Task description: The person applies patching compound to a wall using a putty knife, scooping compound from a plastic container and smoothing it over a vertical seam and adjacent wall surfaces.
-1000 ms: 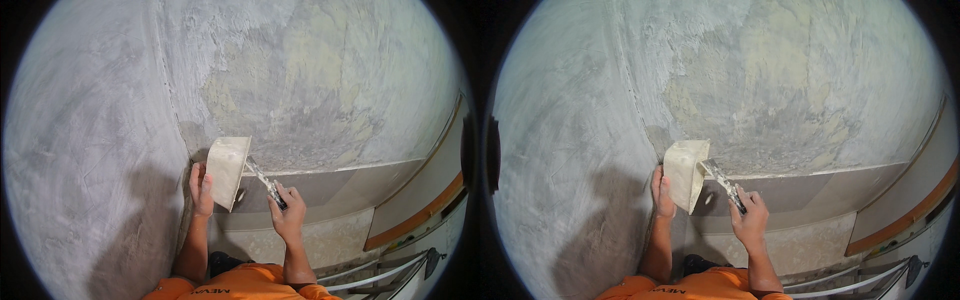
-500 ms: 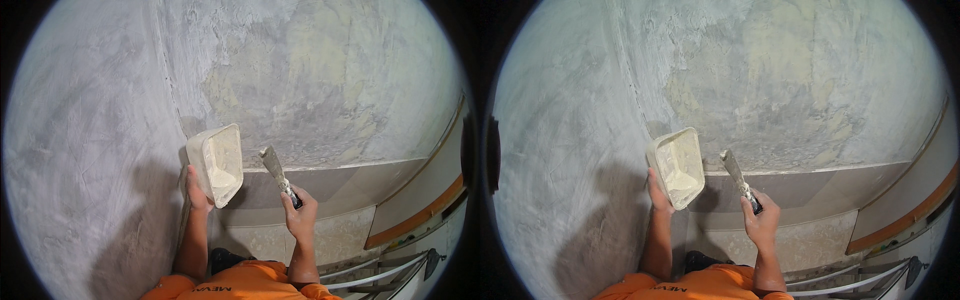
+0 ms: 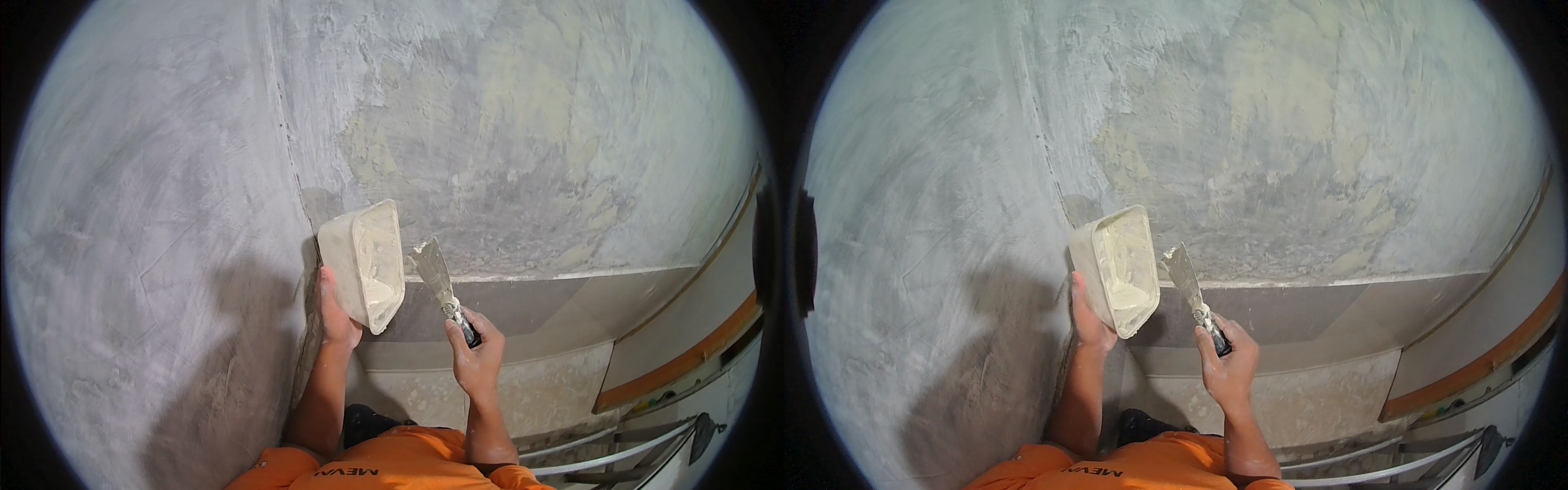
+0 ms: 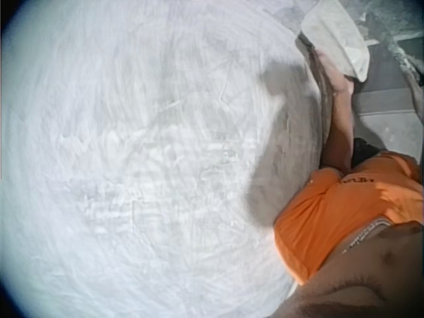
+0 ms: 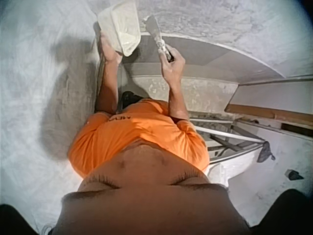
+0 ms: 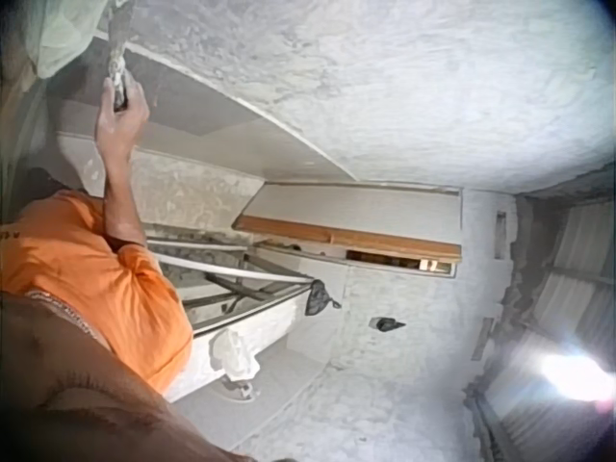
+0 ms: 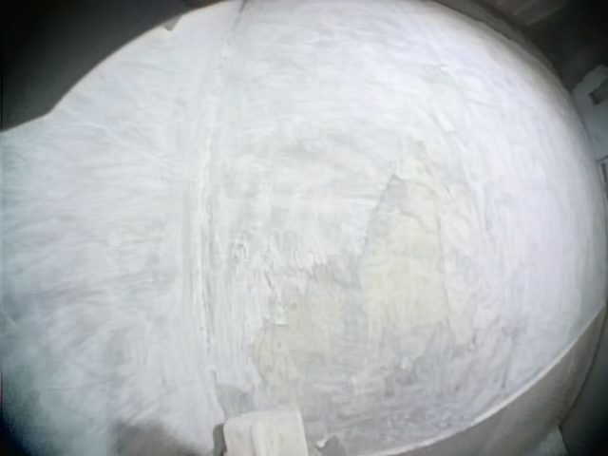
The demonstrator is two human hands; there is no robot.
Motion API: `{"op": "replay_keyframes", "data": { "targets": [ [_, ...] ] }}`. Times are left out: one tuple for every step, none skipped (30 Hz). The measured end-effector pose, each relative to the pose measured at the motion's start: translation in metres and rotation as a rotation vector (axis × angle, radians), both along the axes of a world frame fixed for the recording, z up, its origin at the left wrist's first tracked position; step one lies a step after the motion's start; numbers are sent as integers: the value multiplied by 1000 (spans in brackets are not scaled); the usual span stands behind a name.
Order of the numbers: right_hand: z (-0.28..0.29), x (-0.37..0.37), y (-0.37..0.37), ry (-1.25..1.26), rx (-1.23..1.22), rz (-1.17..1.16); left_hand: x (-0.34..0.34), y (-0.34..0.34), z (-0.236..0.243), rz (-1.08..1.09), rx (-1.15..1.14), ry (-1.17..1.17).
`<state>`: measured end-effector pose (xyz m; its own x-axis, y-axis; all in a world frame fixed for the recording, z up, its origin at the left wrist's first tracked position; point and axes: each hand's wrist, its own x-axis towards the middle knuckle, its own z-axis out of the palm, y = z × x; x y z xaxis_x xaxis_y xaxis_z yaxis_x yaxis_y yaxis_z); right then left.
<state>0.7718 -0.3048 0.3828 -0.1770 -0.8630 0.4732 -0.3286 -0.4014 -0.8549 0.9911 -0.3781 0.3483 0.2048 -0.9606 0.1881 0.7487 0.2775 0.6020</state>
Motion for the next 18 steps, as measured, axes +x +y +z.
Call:
{"op": "replay_keyframes", "data": {
  "targets": [
    [-1, 1, 0, -36, -6, 8, -2, 1, 1, 1, -3, 3],
    [-2, 2, 0, -73, -12, 16, -5, 2, 2, 14, 19, 19],
    [-4, 2, 0, -71, -15, 18, -7, 3, 4, 27, 41, 35],
    [-5, 3, -1, -85, -18, 20, -9, 4, 6, 29, 38, 37],
    [-5, 4, -1, -99, -22, 22, -11, 6, 8, 22, 54, 57],
    [-5, 5, -1, -99, -23, 25, -11, 7, 9, 18, 71, 75],
    [-6, 5, -1, -85, -29, 23, -11, 7, 7, 20, 70, 76],
    [-6, 6, -1, -71, -36, 20, -11, 5, 5, 28, 61, 82],
    [-6, 7, -1, -70, -36, 22, -11, 4, 2, 36, 53, 87],
    [-7, 7, -2, -66, -51, 16, -11, 4, 1, 37, 53, 88],
    [-7, 8, -2, -62, -65, 11, -12, 3, -1, 46, 49, 98],
    [-7, 9, -1, -62, -65, 12, -12, 2, -3, 55, 46, 108],
    [-6, 10, -1, -42, -80, 5, -11, 1, -5, 56, 46, 108],
    [-5, 10, -1, -23, -95, -1, -11, 0, -7, 48, 34, 116],
    [-5, 11, 0, -22, -96, -1, -10, 0, -8, 39, 20, 124],
    [-5, 12, 0, -11, -104, -10, -11, -1, -9, 39, 20, 124],
    [-5, 12, 1, 1, -113, -19, -12, -1, -10, 60, 15, 115],
    [-6, 12, 1, 1, -113, -20, -13, -1, -10, 80, 10, 105]
  ]
}}
